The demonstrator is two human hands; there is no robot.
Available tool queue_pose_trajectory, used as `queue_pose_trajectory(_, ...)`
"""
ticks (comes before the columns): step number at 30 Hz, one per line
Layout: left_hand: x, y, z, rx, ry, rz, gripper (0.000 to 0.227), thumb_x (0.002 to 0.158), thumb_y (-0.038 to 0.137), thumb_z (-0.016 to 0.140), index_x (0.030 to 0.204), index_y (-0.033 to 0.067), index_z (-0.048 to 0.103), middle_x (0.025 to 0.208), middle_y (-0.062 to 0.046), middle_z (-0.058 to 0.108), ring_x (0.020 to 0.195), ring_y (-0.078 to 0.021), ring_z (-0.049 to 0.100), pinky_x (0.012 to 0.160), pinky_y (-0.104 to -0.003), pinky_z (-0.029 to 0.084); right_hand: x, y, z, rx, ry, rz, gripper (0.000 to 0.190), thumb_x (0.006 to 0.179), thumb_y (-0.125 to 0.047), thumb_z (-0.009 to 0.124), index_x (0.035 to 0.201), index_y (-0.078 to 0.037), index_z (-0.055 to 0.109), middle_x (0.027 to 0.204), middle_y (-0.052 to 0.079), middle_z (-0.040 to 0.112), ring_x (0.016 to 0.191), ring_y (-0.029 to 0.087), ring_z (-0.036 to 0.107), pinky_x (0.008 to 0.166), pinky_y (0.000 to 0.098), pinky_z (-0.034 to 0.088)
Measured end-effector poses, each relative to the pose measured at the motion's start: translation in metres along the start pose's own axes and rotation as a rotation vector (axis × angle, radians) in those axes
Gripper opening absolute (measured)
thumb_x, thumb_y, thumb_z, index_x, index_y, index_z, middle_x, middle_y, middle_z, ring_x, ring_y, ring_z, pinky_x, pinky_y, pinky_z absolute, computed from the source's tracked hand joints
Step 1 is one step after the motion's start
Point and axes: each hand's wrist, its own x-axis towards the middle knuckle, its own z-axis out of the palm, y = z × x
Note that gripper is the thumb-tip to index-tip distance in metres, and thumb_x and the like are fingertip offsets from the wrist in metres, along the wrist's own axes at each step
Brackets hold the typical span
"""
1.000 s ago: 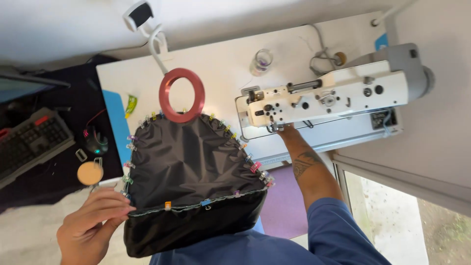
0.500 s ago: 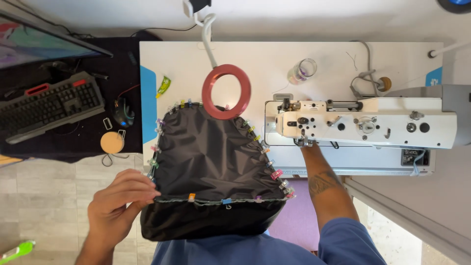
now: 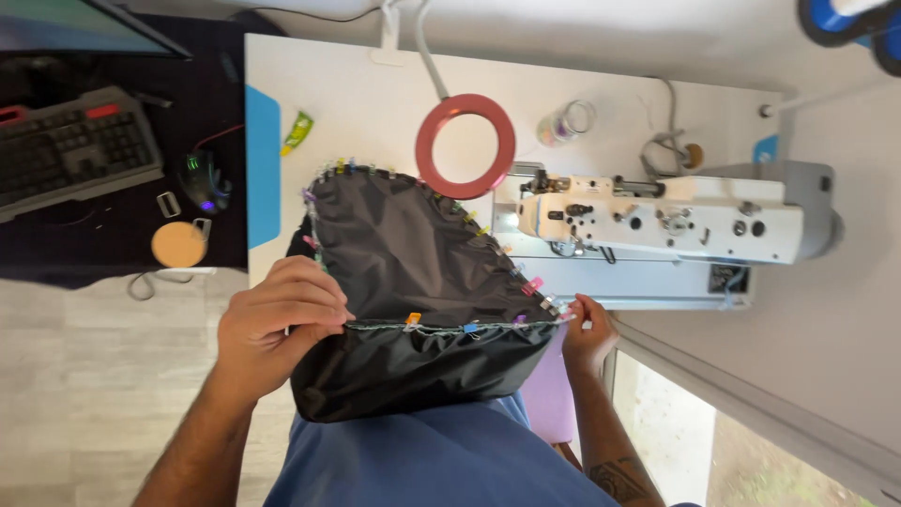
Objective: Attaching plastic clips to the edge of a fabric panel to prepare it for sewing
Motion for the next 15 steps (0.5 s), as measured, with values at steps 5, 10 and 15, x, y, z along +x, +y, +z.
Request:
queue_pose_trajectory(5, -0.005, -0.009, -0.004, 0.004, -0.044, 0.019, 0.004, 0.081, 0.003, 0.081, 0.081, 0.0044, 0.078, 0.075, -0.004, 0.075, 0.078, -0.0265, 0.073, 0.094, -0.047, 0.053, 0.054, -0.087, -0.055, 0.116, 0.132, -0.198, 0.011, 0.097, 0.004, 0.064, 0.096, 0.002, 0.075, 0.072, 0.009, 0.072, 0.061, 0.024, 0.068, 0.066, 0.0341, 0.057)
queue_pose_trajectory(10, -0.009, -0.006, -0.007, -0.014, -0.075, 0.040, 0.002, 0.085, 0.007, 0.079, 0.084, 0.0059, 0.078, 0.077, -0.003, 0.076, 0.080, -0.0260, 0.074, 0.095, -0.048, 0.052, 0.099, -0.128, -0.066, 0.157, 0.064, -0.354, 0.004, 0.092, 0.004, 0.074, 0.091, 0.001, 0.076, 0.072, 0.005, 0.074, 0.062, 0.020, 0.070, 0.067, 0.0308, 0.058)
queue_pose_trajectory(15, -0.021, -0.002, -0.015, 0.043, -0.105, -0.065, 0.003, 0.088, 0.006, 0.072, 0.087, 0.0087, 0.071, 0.086, -0.004, 0.077, 0.087, -0.0235, 0.072, 0.093, -0.040, 0.052, 0.124, -0.187, -0.064, 0.133, -0.619, 0.041, 0.012, 0.092, -0.009, 0.068, 0.095, -0.003, 0.078, 0.087, 0.006, 0.078, 0.078, 0.013, 0.068, 0.064, 0.0258, 0.053)
